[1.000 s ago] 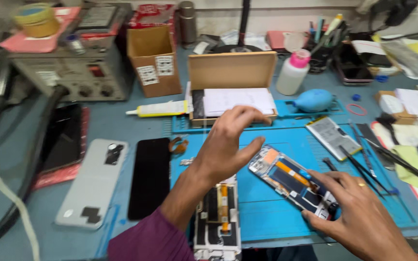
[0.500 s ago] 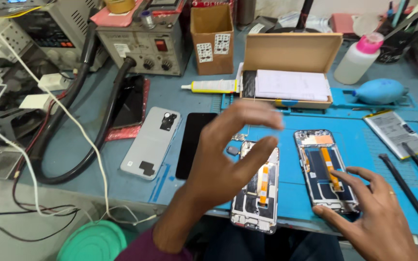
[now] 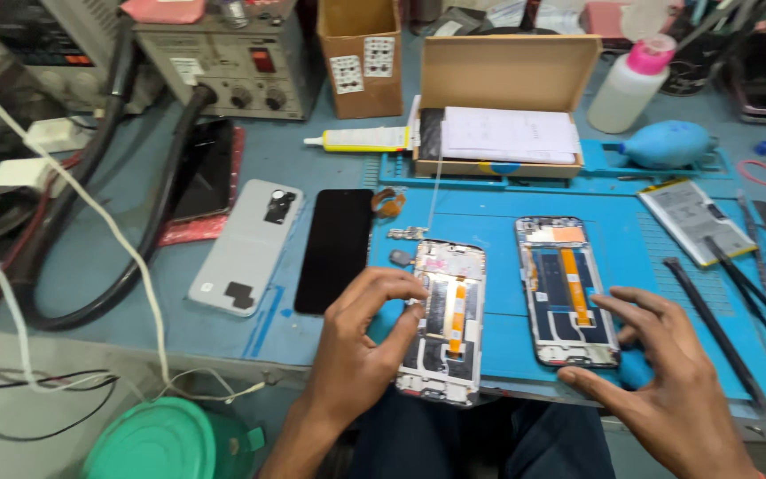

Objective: The person works at a repair bench on a disassembled smartphone, using a pry tool and fingers to lift and reposition internal components and flex cables inside the phone chassis. They handle the midframe and screen assembly, moving parts aside and adjusting small connectors on the blue work mat.

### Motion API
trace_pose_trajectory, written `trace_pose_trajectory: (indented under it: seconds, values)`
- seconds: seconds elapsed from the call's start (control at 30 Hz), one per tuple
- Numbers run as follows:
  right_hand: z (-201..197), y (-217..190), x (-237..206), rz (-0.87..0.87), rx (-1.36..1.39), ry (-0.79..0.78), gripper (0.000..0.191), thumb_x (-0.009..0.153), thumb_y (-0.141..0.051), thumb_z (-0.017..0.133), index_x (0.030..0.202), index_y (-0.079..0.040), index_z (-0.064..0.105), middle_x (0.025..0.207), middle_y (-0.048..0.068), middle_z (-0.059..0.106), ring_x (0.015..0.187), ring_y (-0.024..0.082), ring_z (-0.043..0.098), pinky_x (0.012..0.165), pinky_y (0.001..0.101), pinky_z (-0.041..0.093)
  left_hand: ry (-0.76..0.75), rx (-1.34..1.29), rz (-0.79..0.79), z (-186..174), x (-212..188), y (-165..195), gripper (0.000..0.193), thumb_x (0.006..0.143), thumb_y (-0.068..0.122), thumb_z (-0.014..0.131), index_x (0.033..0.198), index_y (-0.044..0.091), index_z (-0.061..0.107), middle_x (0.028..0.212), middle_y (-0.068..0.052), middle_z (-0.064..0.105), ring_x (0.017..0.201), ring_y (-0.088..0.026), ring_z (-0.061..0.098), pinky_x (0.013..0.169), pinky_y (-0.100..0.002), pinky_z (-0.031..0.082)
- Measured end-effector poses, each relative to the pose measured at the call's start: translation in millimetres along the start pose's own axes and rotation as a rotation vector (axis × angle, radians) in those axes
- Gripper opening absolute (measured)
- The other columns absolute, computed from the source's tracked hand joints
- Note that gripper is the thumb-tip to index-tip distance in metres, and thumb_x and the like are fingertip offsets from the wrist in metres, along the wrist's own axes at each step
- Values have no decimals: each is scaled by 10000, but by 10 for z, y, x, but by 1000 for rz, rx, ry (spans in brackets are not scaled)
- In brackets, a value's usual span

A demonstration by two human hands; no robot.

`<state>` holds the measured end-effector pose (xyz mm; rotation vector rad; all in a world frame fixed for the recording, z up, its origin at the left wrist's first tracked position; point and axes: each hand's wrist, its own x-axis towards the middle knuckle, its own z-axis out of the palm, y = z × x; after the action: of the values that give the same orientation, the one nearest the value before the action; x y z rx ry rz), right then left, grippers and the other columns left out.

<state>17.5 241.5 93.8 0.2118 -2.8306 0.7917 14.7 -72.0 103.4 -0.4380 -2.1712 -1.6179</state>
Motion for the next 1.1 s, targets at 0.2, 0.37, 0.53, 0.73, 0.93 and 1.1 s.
trace_pose_trajectory:
  seconds: [0.2, 0.37, 0.53, 0.73, 0.93, 1.1]
  values:
    - [-15, -23, 43, 65, 47, -23, 871, 573, -328, 941, 1365, -132, 635, 1386, 102, 567, 910, 201, 651, 741, 366, 596, 45, 59, -2, 74, 38, -90, 130, 885, 22, 707, 1015, 17, 696, 1044, -109, 720, 998, -250, 741, 872, -344, 575]
    - [44, 37, 37, 39, -14, 24, 818, 590, -319, 930, 1343, -134, 669, 1344, 84, 615, 923, 161, 651, 689, 351, 549, 85, 28, -49, 53, 0, -134, 118, 890, 17, 696, 1007, 23, 695, 1035, -105, 723, 961, -242, 740, 828, -342, 578]
    - [108, 161, 33, 65, -36, 54, 635, 722, -266, 852, 1321, -130, 693, 1300, 81, 652, 930, 144, 668, 723, 333, 540, 122, 13, -46, 34, 9, -147, 112, 894, 12, 693, 1006, 23, 694, 1032, -108, 717, 959, -242, 737, 828, -345, 574]
    - [177, 332, 41, 68, -102, 43, 637, 718, -275, 851, 1316, -118, 698, 1283, 109, 665, 928, 126, 690, 705, 290, 544, 161, 16, -78, 26, 21, -177, 107, 892, 7, 692, 998, 23, 693, 1024, -105, 720, 962, -238, 740, 835, -343, 575]
    - [249, 432, 58, 20, -98, 91, 597, 712, -244, 849, 1279, -111, 719, 1261, 130, 688, 855, 120, 700, 687, 276, 537, 209, -5, -136, -17, 52, -138, 152, 908, -4, 657, 1039, 45, 718, 1067, -100, 718, 1027, -241, 734, 812, -338, 582]
    - [244, 435, 10, -11, -25, 131, 544, 753, -206, 830, 1268, -75, 710, 1262, 162, 686, 870, 123, 699, 695, 274, 534, -8, 235, 18, -161, 180, -137, 277, 909, 0, 640, 1168, 49, 723, 1165, -126, 735, 1147, -301, 668, 978, -401, 511]
